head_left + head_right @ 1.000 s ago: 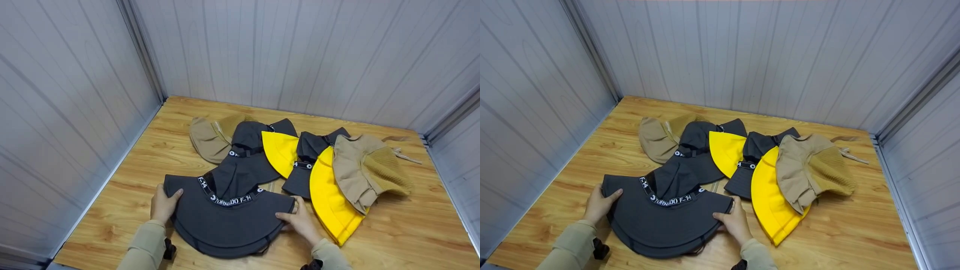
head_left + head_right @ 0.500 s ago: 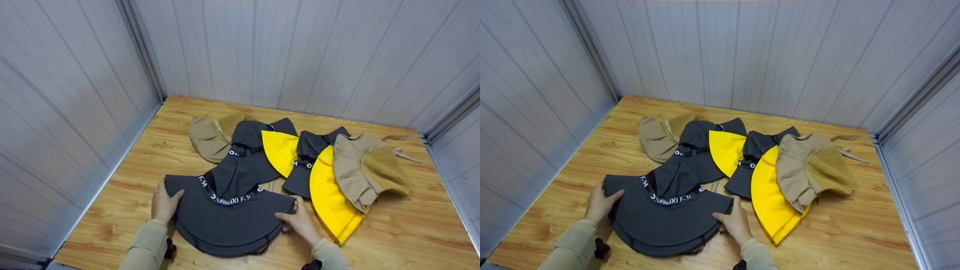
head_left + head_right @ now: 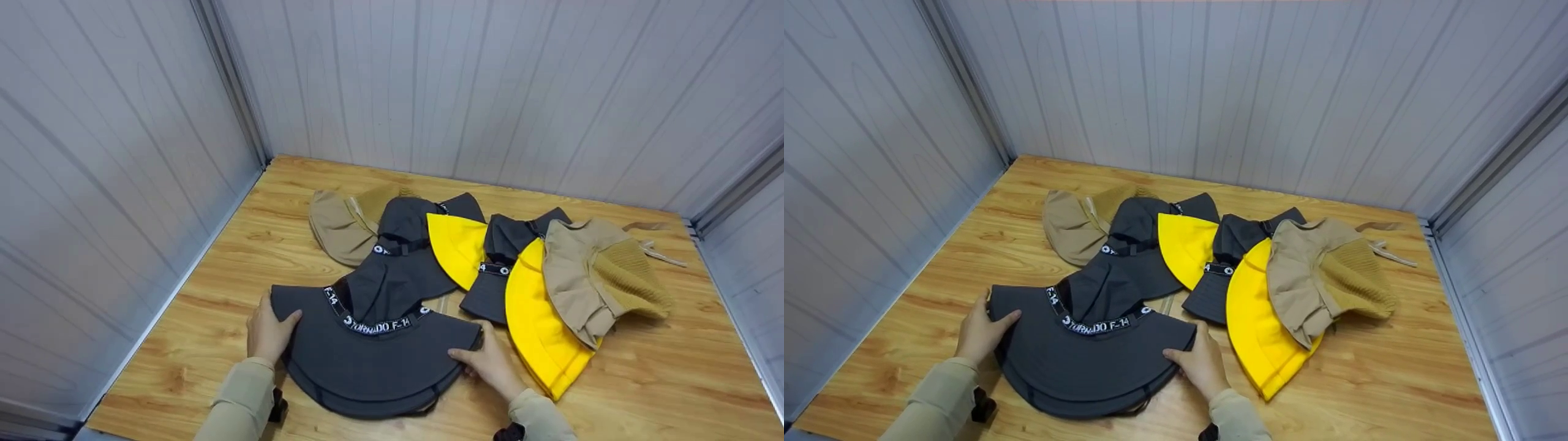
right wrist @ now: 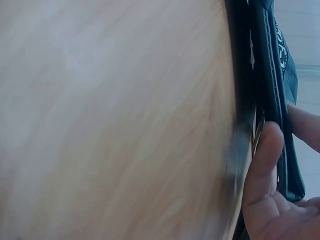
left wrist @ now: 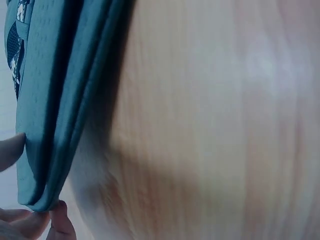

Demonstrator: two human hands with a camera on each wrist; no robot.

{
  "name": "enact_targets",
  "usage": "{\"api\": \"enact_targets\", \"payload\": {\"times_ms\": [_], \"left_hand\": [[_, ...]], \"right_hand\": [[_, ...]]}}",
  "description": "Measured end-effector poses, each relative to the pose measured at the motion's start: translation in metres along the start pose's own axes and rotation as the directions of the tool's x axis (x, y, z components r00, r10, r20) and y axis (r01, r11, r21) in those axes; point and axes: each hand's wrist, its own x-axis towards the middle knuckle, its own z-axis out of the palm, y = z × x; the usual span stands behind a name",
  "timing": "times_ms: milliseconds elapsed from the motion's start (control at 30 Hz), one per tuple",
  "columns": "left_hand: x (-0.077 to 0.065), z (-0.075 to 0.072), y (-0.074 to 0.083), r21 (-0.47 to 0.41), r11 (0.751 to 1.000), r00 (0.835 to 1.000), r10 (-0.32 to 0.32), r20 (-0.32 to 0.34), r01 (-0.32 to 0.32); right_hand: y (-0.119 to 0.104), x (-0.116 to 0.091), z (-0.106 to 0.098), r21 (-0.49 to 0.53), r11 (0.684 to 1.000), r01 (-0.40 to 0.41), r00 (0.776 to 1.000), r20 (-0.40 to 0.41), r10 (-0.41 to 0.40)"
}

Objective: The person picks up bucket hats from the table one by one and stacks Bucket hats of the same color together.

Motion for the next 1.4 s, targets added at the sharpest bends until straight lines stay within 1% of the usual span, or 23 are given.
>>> {"api": "enact_targets", "payload": {"times_ms": [133,200,367,467,567,700,767,833,867,900,967,1033,1133,1267,1400], "left_hand": [[0.001,0.002,0.002,0.026,0.999,1.000,0.021,0.005,-0.022],[0.001,0.002,0.002,0.036,0.999,1.000,0.018,0.005,-0.018],[0.000,0.002,0.004,0.041,0.999,1.000,-0.007,0.010,0.007],[-0.001,0.003,0.004,0.039,0.999,1.000,-0.002,0.009,0.002],[0.000,0.004,0.004,0.039,0.999,1.000,0.004,0.006,-0.004],[0.000,0.005,0.005,0.041,0.999,1.000,0.002,0.008,-0.002],[-0.001,0.005,0.005,0.040,0.999,1.000,-0.003,0.009,0.002],[-0.001,0.006,0.005,0.041,0.999,1.000,-0.005,0.009,0.005],[-0.001,0.006,0.005,0.041,0.999,1.000,-0.007,0.009,0.007],[-0.001,0.007,0.005,0.040,0.999,1.000,-0.009,0.010,0.009],[-0.001,0.007,0.005,0.039,0.999,1.000,-0.012,0.010,0.011],[-0.001,0.006,0.005,0.037,0.999,1.000,-0.013,0.010,0.012],[-0.001,0.006,0.005,0.036,0.999,1.000,-0.015,0.008,0.014],[-0.001,0.007,0.004,0.039,0.999,1.000,-0.020,0.011,0.019],[-0.002,0.007,0.005,0.040,0.999,1.000,-0.022,0.015,0.022]], "right_hand": [[0.000,0.000,-0.003,-0.119,0.991,0.053,0.998,-0.021,-0.056],[-0.001,0.000,-0.005,-0.168,0.983,0.076,0.996,-0.024,-0.081],[-0.004,0.001,-0.008,-0.178,0.982,0.057,0.998,-0.014,-0.060],[-0.005,0.002,-0.009,-0.123,0.991,0.048,0.998,-0.024,-0.051],[-0.003,0.003,-0.010,-0.015,0.998,0.059,0.997,-0.041,-0.059],[0.001,0.002,-0.011,0.125,0.990,0.066,0.996,-0.068,-0.058],[0.002,0.002,-0.012,0.202,0.977,0.070,0.995,-0.082,-0.054],[0.002,0.002,-0.013,0.309,0.950,0.053,0.996,-0.082,-0.029],[0.002,0.002,-0.013,0.370,0.928,0.041,0.997,-0.075,-0.014],[0.002,0.002,-0.014,0.428,0.904,0.024,0.998,-0.066,0.005],[0.002,0.002,-0.015,0.541,0.841,-0.023,0.998,-0.037,0.051],[0.003,0.003,-0.018,0.617,0.784,-0.067,0.996,-0.001,0.086],[0.003,0.004,-0.022,0.693,0.713,-0.109,0.993,0.047,0.106],[0.006,0.007,-0.025,0.752,0.645,-0.139,0.989,0.075,0.127],[0.009,0.008,-0.026,0.809,0.571,-0.138,0.988,0.076,0.131]]}}
